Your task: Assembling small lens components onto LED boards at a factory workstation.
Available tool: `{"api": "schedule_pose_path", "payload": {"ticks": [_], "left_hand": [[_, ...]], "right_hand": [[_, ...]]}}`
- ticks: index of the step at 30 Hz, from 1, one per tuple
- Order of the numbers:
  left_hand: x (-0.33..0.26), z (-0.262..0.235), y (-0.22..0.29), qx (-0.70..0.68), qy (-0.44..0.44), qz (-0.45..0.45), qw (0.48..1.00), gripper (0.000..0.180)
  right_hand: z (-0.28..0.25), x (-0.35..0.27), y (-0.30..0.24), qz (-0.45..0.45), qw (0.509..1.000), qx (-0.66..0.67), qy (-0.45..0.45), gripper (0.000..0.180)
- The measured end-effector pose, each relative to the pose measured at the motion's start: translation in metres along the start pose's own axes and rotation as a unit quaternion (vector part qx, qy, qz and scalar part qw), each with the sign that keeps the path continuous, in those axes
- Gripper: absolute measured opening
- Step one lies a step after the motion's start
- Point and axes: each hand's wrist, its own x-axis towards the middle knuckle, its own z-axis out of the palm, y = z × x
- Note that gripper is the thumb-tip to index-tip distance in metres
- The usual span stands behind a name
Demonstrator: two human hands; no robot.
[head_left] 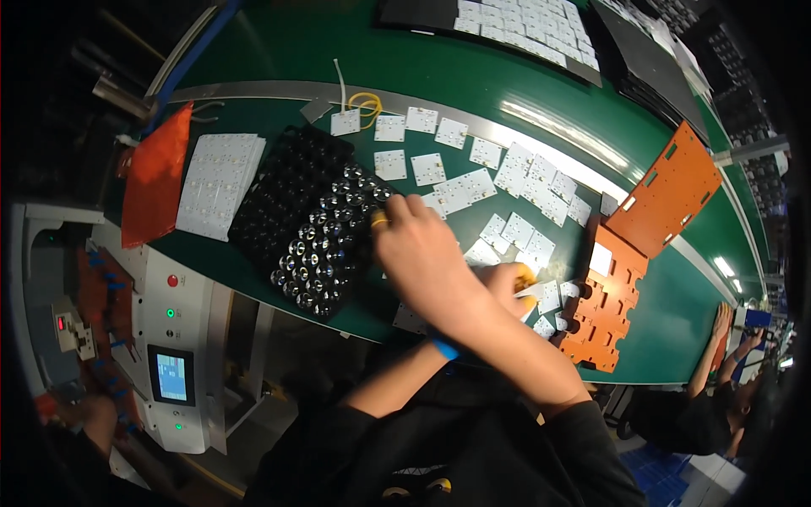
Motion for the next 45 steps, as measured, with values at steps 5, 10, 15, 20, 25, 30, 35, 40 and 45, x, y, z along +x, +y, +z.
{"api": "schedule_pose_path", "payload": {"ticks": [5, 10, 15, 20, 25, 30, 35, 40, 45], "left_hand": [[-0.062, -0.026, -0.025, -0.057, -0.004, 0.068, 0.996, 0.035], [-0.099, -0.037, 0.004, 0.074, -0.011, 0.120, 0.990, 0.037], [-0.120, -0.042, -0.028, -0.031, -0.028, -0.033, 0.999, 0.034], [-0.108, -0.040, -0.005, -0.076, 0.183, 0.069, 0.978, 0.034], [-0.068, -0.034, 0.015, -0.191, 0.144, 0.026, 0.971, 0.026], [-0.042, -0.004, 0.034, -0.271, 0.030, 0.046, 0.961, 0.028], [-0.043, 0.008, 0.042, -0.251, -0.031, 0.056, 0.966, 0.037], [-0.047, 0.001, 0.042, -0.234, -0.049, 0.070, 0.968, 0.039], [-0.051, -0.007, 0.038, -0.086, 0.004, 0.098, 0.991, 0.035]], "right_hand": [[0.003, 0.011, -0.005, 0.000, 0.999, 0.025, 0.039, 0.014], [0.011, 0.005, 0.006, -0.002, 0.995, 0.031, 0.091, 0.011], [0.002, 0.000, 0.007, -0.015, 0.984, 0.157, 0.080, 0.015], [-0.061, -0.050, 0.033, 0.030, 0.883, 0.465, -0.063, 0.026], [-0.062, -0.148, 0.081, 0.144, 0.820, 0.545, 0.101, 0.039], [-0.049, -0.208, 0.070, 0.258, 0.698, 0.614, 0.262, 0.032], [-0.038, -0.216, 0.066, 0.268, 0.734, 0.532, 0.327, 0.033], [-0.033, -0.209, 0.063, 0.273, 0.739, 0.511, 0.345, 0.033], [-0.040, -0.196, 0.063, 0.252, 0.758, 0.488, 0.352, 0.031]]}}
